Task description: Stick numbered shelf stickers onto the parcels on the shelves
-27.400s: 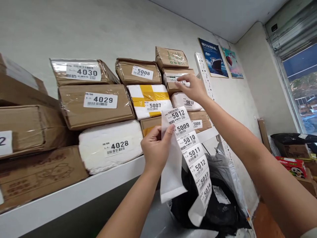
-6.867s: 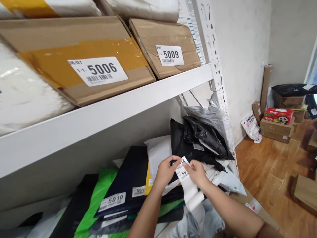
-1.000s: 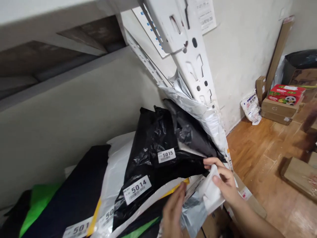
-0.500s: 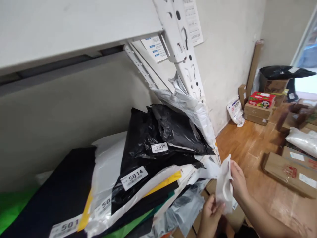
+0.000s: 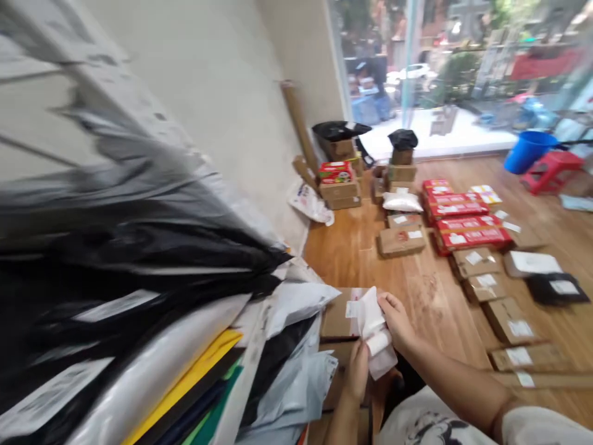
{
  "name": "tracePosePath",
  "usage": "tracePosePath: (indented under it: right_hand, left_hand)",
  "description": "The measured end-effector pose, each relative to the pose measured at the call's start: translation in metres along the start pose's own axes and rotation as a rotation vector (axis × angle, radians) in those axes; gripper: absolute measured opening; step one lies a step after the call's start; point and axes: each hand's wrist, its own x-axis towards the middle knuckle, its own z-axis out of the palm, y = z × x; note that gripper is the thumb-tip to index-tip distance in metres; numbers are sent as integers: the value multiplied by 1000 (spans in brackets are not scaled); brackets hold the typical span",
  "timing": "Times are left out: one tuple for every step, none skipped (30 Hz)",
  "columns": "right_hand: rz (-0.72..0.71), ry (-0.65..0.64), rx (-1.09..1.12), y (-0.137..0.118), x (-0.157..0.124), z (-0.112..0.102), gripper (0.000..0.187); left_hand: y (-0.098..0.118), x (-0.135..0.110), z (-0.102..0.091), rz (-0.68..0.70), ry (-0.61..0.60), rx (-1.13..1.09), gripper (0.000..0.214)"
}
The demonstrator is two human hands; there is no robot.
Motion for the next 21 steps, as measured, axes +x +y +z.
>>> tracePosePath:
  right_hand:
    - [38,14,50,-2,-6,-15,48]
    - [76,16,100,-5,-12,-31,50]
    - [103,14,145,-8,-18,-48,52]
    - [105,12,175,-12,-26,-65,55]
    - [79,10,180,-14,-35,-82,57]
    - [41,-4,154,-15,-46,-99,57]
    - [4,-40,102,-13,-58,-115,56]
    - [-14,-94,31,-10,-70,-131,56]
    - [-6,-156,-46,-5,-82,-145,58]
    - [28,-211,-112,2,-93,-159,59]
    - [78,-244,-158,9,-103,-172,59]
    - [124,-244,-180,16,-111,-185,57]
    - [152,-206,-182,21,-118,-199,55]
    - [163,-143,-169,24,-124,-213,54]
    - [160,-70,-149,24,-130,-228,53]
    - [149,2,-127,22,-136,-244,52]
    - [132,66,-106,18,-143,-263,50]
    - [116,117,-86,12,-150,-283,49]
    - [103,154,-70,5,-159,-305,48]
    - [93,182,-58,-2,-169,-328,47]
    - [87,207,-51,-9,-180,-353,46]
  left_hand:
    - [-6,-2,8,-36,-52,-6,43]
    - [-9,-3,17,-78,-105,-9,41]
    - [-11,-5,27,-116,-154,-11,40]
    - [-12,-6,38,-144,-189,-11,38]
    - [-12,-7,48,-160,-213,-8,36]
    - [-11,-7,59,-165,-228,-4,32]
    - [-10,-7,70,-163,-236,-1,28]
    - [-9,-7,81,-158,-242,1,24]
    - [-9,-7,92,-156,-252,6,22]
    - [-9,-7,103,-160,-265,16,21]
    - [-10,-8,114,-163,-281,31,21]
    - [-12,-10,126,-165,-298,50,23]
    - [-15,-13,137,-162,-317,69,24]
    - [-19,-16,149,-158,-336,86,26]
    - [-24,-21,162,-151,-354,96,27]
    - [-30,-26,176,-140,-369,100,28]
    - [-36,-32,191,-129,-384,98,28]
    - [-44,-38,208,-115,-399,94,29]
    - [-53,-45,225,-101,-415,87,29]
    - [-62,-52,243,-83,-426,82,29]
    - [-72,-59,262,-62,-432,77,28]
